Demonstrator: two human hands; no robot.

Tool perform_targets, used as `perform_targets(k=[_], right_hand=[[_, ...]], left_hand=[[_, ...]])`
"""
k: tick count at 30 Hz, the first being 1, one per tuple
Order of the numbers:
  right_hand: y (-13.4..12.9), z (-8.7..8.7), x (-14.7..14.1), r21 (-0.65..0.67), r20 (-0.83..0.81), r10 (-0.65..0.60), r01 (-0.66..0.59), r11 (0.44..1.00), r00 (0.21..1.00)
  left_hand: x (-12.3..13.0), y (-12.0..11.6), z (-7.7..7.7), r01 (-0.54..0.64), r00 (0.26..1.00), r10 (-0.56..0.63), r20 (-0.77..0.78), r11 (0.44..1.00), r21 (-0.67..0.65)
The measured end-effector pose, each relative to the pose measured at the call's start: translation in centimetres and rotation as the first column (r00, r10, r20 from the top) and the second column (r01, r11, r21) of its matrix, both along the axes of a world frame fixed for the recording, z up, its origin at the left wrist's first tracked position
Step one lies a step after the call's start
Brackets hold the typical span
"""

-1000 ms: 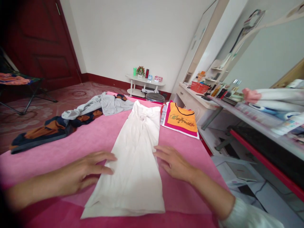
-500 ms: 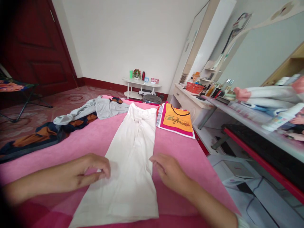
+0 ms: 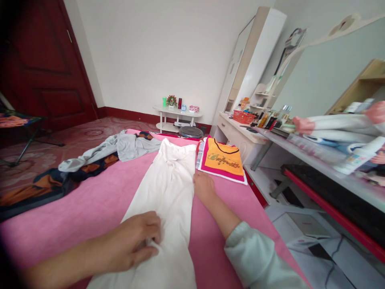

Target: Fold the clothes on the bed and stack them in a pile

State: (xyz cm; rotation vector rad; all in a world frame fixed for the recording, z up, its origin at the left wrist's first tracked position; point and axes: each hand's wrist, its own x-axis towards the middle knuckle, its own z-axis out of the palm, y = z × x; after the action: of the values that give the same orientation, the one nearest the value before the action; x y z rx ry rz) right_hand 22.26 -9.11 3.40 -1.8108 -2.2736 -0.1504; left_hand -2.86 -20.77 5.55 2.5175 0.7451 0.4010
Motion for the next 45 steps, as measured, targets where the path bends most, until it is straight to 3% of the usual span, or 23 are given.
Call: perform_targets(k=[2,6,8,11,13,15,17,20,23,28,33,39,40,42,45], right_hand=[[0.6,0.9,-0.7,0.04,0.047,-0.021,0.019,0.999,0.999],[1.4,0.6,-3.4,0.073,-0.065,0.122,-0.118,0.99,0.99],[1.3,-0.5,-4.6,-0.026,-0.081,0.207,-0.21,0.977,0.975],[0.8,-2.0,-5.5,-0.184,-0.063,0.273,-0.28,0.942,0.96],[0.5,-2.4,-5.6,-0.204,-0.06,0.269,-0.275,0.94,0.961],[0.4,-2.3,-5.5,-0.193,-0.067,0.256,-0.265,0.945,0.964],[0.3,-2.2,-5.4,-0.184,-0.077,0.249,-0.26,0.948,0.965],[0.4,-2.1,-5.4,-0.178,-0.093,0.246,-0.259,0.949,0.965],[0.4,-2.2,-5.4,-0.172,-0.11,0.246,-0.262,0.95,0.963],[0.4,-2.3,-5.4,-0.167,-0.126,0.246,-0.265,0.949,0.961],[0.4,-2.4,-5.4,-0.161,-0.132,0.247,-0.267,0.95,0.96],[0.5,-2.3,-5.3,-0.174,-0.122,0.244,-0.262,0.949,0.962],[0.4,-2.3,-5.3,-0.179,-0.12,0.243,-0.262,0.948,0.963],[0.4,-2.2,-5.3,-0.191,-0.117,0.242,-0.261,0.946,0.963],[0.4,-2.2,-5.3,-0.199,-0.115,0.244,-0.262,0.944,0.963]], left_hand=[[0.0,-0.1,0.3,0.026,1.0,-0.026,0.01,0.999,-0.044],[0.6,1.7,1.2,0.054,0.999,-0.054,0.009,0.99,-0.131],[1.0,4.1,1.5,-0.032,0.998,0.037,0.041,0.994,-0.103],[1.4,9.6,1.5,-0.274,0.947,0.276,0.167,0.961,-0.035],[1.4,14.2,1.1,-0.501,0.832,0.501,0.237,0.863,-0.066],[1.5,18.8,0.3,-0.692,0.668,0.721,0.185,0.693,-0.203],[1.7,22.7,-0.6,-0.747,0.596,0.794,0.122,0.603,-0.278],[2.6,26.7,-1.8,-0.767,0.569,0.822,0.017,0.538,-0.349],[3.4,28.8,-2.6,-0.79,0.56,0.826,-0.061,0.511,-0.34],[4.1,29.9,-3.3,-0.794,0.588,0.808,-0.035,0.568,-0.215],[4.2,29.0,-3.5,-0.758,0.648,0.756,0.088,0.652,-0.024],[4.1,27.2,-3.1,-0.745,0.667,0.719,0.194,0.644,0.174],[3.8,26.9,-3.2,-0.714,0.7,0.68,0.217,0.664,0.221],[2.8,26.2,-3.8,-0.569,0.821,0.548,0.163,0.761,0.31],[0.6,25.1,-5.4,-0.332,0.924,0.372,-0.088,0.894,0.3]])
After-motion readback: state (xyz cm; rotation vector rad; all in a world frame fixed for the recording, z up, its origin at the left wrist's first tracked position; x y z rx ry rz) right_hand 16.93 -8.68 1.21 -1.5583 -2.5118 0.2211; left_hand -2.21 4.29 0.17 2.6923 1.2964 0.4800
